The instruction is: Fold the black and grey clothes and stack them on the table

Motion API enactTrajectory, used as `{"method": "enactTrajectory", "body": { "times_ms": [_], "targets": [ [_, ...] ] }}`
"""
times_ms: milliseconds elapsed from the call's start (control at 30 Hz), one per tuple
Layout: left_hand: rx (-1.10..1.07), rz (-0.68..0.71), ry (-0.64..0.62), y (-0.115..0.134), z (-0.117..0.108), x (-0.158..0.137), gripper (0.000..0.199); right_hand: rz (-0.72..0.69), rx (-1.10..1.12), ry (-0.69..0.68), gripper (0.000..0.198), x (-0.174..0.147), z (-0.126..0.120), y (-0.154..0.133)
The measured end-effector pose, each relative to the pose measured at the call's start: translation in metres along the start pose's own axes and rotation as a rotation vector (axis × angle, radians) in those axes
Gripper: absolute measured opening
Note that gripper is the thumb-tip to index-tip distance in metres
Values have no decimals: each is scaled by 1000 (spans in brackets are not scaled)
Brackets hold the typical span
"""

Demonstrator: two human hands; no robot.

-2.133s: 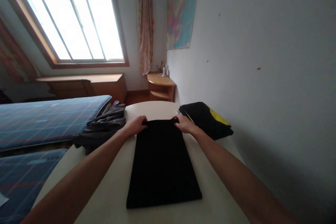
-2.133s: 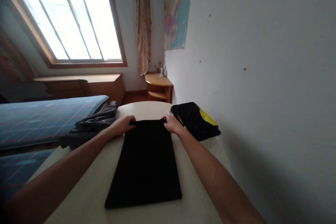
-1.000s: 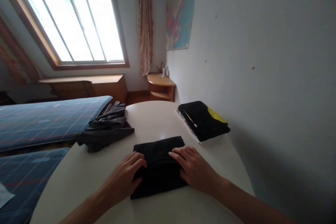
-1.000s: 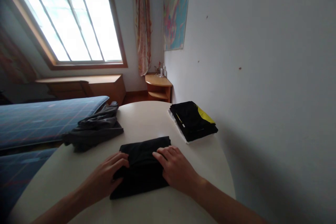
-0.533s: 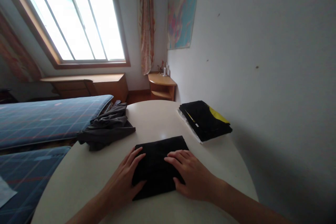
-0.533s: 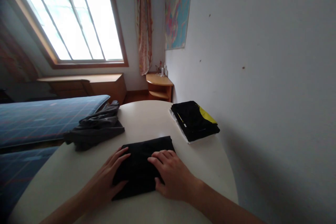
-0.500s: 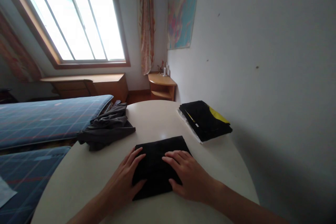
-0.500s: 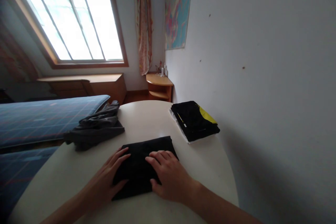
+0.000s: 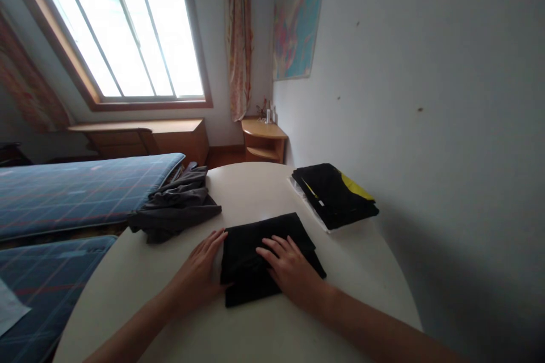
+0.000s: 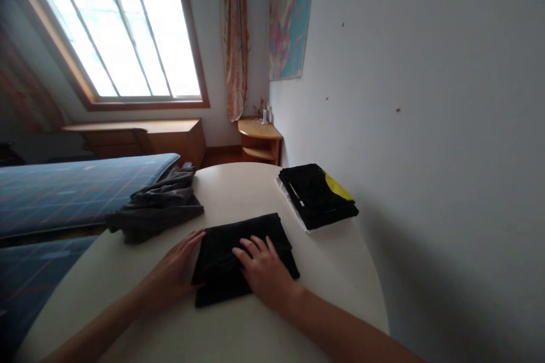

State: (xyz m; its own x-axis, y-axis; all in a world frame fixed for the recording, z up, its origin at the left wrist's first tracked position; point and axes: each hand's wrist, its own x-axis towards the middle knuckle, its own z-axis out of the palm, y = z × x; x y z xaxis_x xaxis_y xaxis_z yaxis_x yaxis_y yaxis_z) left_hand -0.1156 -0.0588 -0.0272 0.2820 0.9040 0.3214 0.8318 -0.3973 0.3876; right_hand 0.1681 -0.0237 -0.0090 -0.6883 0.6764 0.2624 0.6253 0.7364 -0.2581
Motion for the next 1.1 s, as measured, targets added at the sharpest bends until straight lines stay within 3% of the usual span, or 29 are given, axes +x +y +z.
{"method": "enactTrajectory", "body": {
  "times_ms": [167, 300, 467, 667, 900, 1100],
  "targets": [
    [-42, -94, -31, -16, 0, 29, 73, 66, 181, 25, 27, 17, -18, 15],
    [-107, -130, 0, -22, 6, 53, 62, 133, 287, 122, 25, 23, -24, 15],
    [-103, -100, 50, -27, 12, 63, 38, -16, 199, 223, 31, 20, -35, 15],
    [-164, -69, 93, -28, 14, 61, 32, -176, 31, 76, 38, -1, -31, 10],
    [-192, -79, 125, -25, 15, 60, 24, -132, -75, 54, 48, -19, -2, 3],
    [-163, -173, 121, -17, 12, 60, 23, -114, -35, -61, 55, -6, -21, 14]
  ]
}}
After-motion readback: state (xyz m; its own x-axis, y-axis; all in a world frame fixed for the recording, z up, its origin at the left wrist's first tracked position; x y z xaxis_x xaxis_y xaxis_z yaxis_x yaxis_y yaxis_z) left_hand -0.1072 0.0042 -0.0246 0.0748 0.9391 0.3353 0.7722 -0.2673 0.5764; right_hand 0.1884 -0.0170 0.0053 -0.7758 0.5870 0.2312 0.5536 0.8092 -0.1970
